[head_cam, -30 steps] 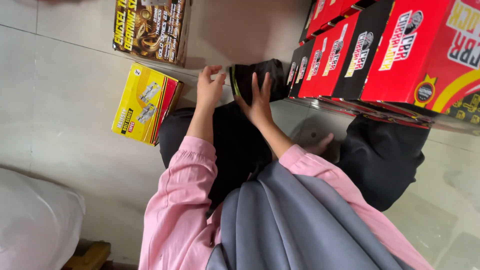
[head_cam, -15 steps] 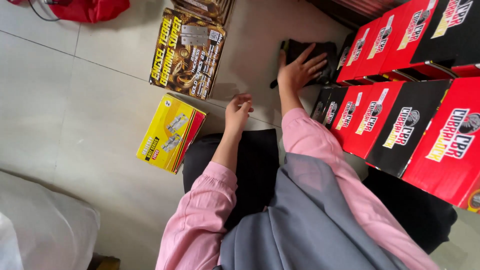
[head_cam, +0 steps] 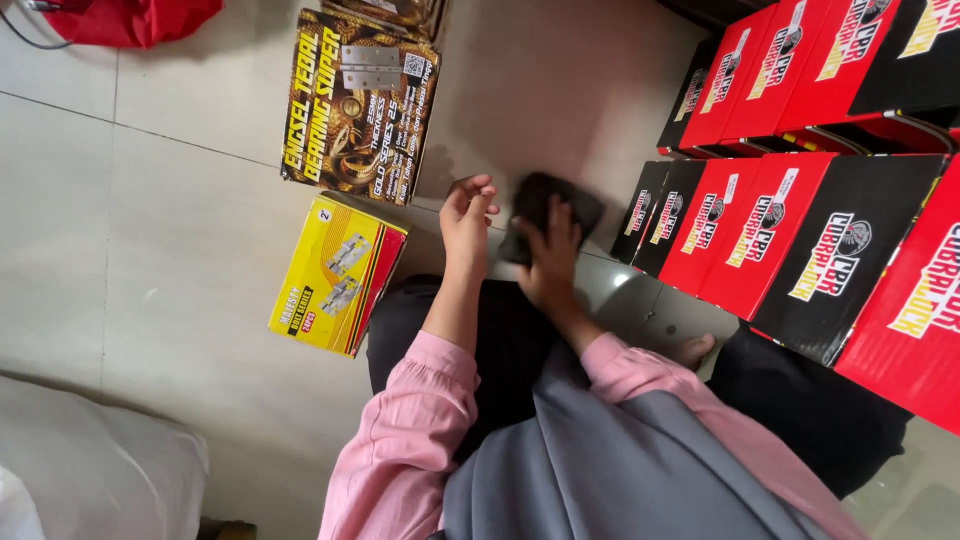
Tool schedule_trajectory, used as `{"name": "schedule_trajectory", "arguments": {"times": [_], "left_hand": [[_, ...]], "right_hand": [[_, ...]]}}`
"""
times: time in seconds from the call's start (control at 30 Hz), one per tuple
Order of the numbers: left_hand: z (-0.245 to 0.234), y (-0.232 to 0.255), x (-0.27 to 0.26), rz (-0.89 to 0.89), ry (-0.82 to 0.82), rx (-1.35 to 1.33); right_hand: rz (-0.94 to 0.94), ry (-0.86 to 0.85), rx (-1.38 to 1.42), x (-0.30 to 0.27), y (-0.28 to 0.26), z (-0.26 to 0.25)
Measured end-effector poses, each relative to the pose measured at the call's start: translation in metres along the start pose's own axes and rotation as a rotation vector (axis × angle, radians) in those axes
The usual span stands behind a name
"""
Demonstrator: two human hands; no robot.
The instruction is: The person is sitting on the floor, cleaning product boxes with a cloth and stacking them into organized piles.
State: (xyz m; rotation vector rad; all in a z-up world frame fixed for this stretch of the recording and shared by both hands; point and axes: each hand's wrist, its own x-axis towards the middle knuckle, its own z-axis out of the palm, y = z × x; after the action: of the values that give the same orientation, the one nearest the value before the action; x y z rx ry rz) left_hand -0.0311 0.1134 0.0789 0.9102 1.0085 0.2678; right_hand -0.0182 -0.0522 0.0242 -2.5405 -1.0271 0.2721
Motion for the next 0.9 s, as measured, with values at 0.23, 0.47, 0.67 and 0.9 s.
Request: {"name": "schedule_trajectory", "arguments": {"times": [0.23, 0.47, 0.67, 0.9], "left_hand": [[0.002, -0.002, -0.005, -0.028, -0.012, 0.013], [0.005, -0.001, 0.004, -0.074, -0.025, 0.038], [0.003, -0.009, 0.008, -0.075, 0.023, 0.070], [-0.002, -0.007, 0.001, 0.103, 0.037, -0.078]], "right_hand": [[0.652, 0.363, -0.209, 0.145, 0.077, 0.004], [0.579, 0.161, -0.469, 0.284, 0.068, 0.019], [-0.225, 0.058, -0.060, 0.197, 0.017, 0.013], [-0.108, -0.407, 0.146, -0.024, -0.002, -0.015]]}}
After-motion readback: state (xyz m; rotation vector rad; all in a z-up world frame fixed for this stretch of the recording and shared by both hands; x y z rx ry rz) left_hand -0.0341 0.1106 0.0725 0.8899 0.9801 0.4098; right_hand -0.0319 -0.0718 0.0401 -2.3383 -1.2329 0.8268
